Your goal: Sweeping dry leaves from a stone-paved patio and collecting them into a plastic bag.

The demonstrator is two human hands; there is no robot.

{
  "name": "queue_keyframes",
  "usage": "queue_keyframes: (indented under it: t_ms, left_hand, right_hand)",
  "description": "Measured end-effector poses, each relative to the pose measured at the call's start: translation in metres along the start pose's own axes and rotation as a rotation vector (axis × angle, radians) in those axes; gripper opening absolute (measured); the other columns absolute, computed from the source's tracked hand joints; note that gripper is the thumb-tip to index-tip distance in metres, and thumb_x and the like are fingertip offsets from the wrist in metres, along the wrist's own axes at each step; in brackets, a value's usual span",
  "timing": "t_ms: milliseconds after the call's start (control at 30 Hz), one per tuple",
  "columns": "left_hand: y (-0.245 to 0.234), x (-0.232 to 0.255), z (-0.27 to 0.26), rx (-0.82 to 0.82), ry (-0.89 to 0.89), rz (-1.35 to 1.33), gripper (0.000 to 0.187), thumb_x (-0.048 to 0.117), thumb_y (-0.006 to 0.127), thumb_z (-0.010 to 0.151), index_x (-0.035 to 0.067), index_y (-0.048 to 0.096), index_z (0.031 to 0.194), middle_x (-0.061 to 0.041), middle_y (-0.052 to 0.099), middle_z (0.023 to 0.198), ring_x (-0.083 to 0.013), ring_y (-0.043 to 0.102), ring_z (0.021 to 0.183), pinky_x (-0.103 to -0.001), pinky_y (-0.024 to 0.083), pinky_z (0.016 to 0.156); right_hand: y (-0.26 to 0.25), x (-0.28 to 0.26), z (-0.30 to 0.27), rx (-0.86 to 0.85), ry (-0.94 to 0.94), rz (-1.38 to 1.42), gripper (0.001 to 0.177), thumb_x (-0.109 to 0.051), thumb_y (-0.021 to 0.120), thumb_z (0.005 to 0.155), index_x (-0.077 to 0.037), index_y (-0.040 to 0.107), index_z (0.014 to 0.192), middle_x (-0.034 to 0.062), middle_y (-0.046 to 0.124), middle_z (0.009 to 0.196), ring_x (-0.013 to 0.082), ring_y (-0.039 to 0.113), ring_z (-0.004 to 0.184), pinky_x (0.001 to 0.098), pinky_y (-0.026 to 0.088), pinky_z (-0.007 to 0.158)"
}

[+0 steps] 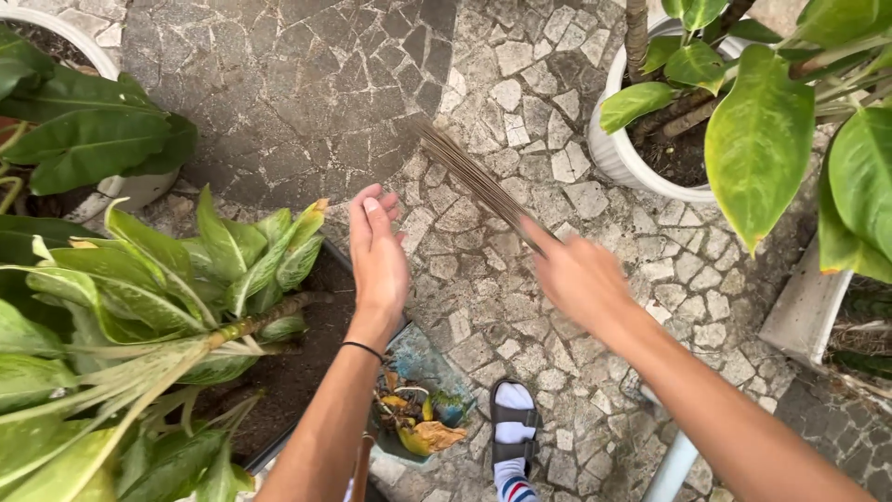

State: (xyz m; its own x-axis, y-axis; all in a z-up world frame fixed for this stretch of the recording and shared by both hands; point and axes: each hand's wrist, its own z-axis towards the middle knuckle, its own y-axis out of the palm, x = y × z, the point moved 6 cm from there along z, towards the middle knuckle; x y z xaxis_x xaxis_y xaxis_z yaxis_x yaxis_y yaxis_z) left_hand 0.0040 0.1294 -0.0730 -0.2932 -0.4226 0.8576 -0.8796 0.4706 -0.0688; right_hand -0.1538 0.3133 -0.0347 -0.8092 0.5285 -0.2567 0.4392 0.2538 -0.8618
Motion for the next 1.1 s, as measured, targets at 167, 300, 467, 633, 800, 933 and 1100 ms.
queue_keyframes:
  t_ms: [167,300,467,633,800,933,1100]
  left_hand:
    - [0.0,0.0,-0.003,-0.046,0.002,0.053,0.045,0.035,0.025,0.109,0.009,0.044,0.139,-0.014,0.057,0.14,-0.0256,0.054,0.13,-0.044,0.046,0.106]
    - [0.006,0.009,0.004,-0.034,-0.022,0.046,0.045,0.035,0.027,0.107,0.009,0.045,0.139,-0.014,0.06,0.138,-0.0273,0.055,0.127,-0.046,0.047,0.103]
    - [0.018,0.018,0.003,-0.067,-0.065,0.108,0.046,0.037,0.023,0.108,0.012,0.046,0.139,-0.011,0.059,0.139,-0.0229,0.055,0.129,-0.042,0.047,0.106]
    - [0.037,-0.001,0.005,-0.089,-0.043,0.076,0.047,0.038,0.025,0.106,0.012,0.046,0.14,-0.012,0.06,0.137,-0.0248,0.056,0.127,-0.044,0.046,0.106]
    - [0.048,0.002,-0.007,-0.155,-0.061,0.148,0.048,0.039,0.022,0.107,0.013,0.045,0.139,-0.011,0.059,0.138,-0.0238,0.053,0.131,-0.043,0.045,0.107]
    - [0.046,0.013,-0.007,-0.199,-0.068,0.13,0.049,0.038,0.019,0.107,0.013,0.043,0.142,-0.012,0.056,0.14,-0.0244,0.052,0.133,-0.043,0.044,0.108]
    - [0.048,0.002,-0.017,-0.242,-0.133,0.207,0.051,0.039,0.02,0.107,0.011,0.047,0.139,-0.012,0.062,0.136,-0.0257,0.055,0.132,-0.043,0.047,0.107]
  right_hand:
    - [0.109,0.074,0.085,-0.115,0.222,-0.046,0.064,-0.003,0.049,0.092,-0.019,0.041,0.154,0.0129,0.059,0.063,0.0217,0.048,0.047,0.0375,0.043,0.041]
    - [0.09,0.081,-0.059,-0.278,0.452,0.182,0.067,-0.004,0.049,0.094,-0.018,0.036,0.158,0.0177,0.07,0.065,0.0266,0.059,0.044,0.0404,0.048,0.039]
    - [0.018,0.082,-0.093,-0.175,0.508,0.172,0.057,-0.017,0.053,0.097,-0.024,0.045,0.153,0.0116,0.064,0.05,0.014,0.041,0.028,0.0306,0.031,0.027]
    - [0.006,0.09,0.079,0.016,0.277,0.156,0.05,-0.007,0.046,0.1,-0.015,0.047,0.149,0.0083,0.055,0.051,0.0118,0.037,0.029,0.0292,0.03,0.026]
    - [0.083,0.141,0.062,-0.252,0.609,0.123,0.046,-0.004,0.043,0.102,-0.009,0.045,0.148,0.0175,0.066,0.075,0.0173,0.055,0.045,0.0272,0.037,0.034]
    - [0.06,0.108,-0.077,-0.261,0.484,-0.04,0.063,-0.003,0.053,0.091,-0.006,0.037,0.152,0.0077,0.061,0.054,0.0174,0.049,0.037,0.0323,0.033,0.03]
    - [0.021,0.095,-0.113,-0.075,0.441,0.005,0.057,-0.02,0.05,0.1,-0.022,0.04,0.155,0.0069,0.056,0.045,0.0193,0.043,0.029,0.0382,0.032,0.029]
